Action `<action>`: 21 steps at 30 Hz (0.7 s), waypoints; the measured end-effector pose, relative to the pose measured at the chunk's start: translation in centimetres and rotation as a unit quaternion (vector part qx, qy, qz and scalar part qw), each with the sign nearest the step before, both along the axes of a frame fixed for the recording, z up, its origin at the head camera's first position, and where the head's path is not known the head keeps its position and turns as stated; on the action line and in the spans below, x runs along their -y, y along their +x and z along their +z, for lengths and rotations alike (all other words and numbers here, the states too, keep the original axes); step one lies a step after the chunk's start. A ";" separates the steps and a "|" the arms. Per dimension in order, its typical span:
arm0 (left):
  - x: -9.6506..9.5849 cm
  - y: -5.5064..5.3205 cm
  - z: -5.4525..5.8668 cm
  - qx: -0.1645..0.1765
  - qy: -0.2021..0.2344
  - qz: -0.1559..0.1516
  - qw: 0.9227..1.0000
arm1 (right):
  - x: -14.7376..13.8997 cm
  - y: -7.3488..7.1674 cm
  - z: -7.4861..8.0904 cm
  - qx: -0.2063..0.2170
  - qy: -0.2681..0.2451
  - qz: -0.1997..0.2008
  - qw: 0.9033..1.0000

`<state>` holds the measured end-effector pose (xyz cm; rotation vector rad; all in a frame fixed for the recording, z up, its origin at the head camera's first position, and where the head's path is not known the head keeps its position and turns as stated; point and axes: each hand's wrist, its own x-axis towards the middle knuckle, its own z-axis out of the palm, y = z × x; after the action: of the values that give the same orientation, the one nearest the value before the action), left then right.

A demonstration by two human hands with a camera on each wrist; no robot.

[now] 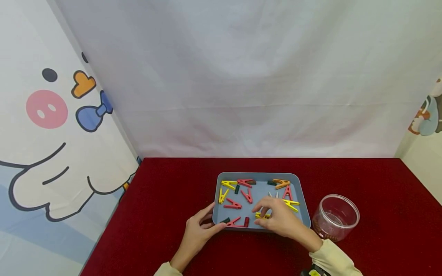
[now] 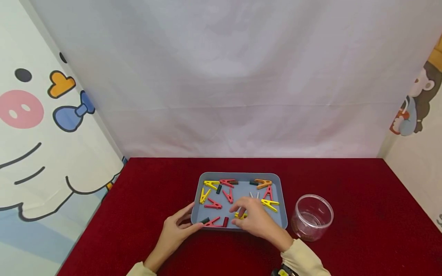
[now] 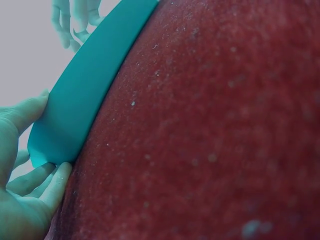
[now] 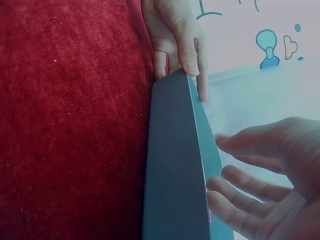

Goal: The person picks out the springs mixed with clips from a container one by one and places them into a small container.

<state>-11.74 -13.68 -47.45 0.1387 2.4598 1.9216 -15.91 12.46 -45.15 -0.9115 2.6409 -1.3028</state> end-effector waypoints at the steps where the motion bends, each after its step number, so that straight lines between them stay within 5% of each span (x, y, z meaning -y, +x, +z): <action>1: 0.0 0.0 0.0 0.000 0.000 0.000 1.000 | 0.0 0.0 -0.1 -0.001 0.000 0.002 1.000; 21: 0.0 0.1 0.1 -0.002 -0.003 0.003 1.000 | 1.1 -0.6 -0.6 -0.018 0.025 0.008 0.999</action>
<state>-11.62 -13.68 -47.33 0.1352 2.4708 1.9171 -16.50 11.34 -45.76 -0.9568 2.6735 -1.2224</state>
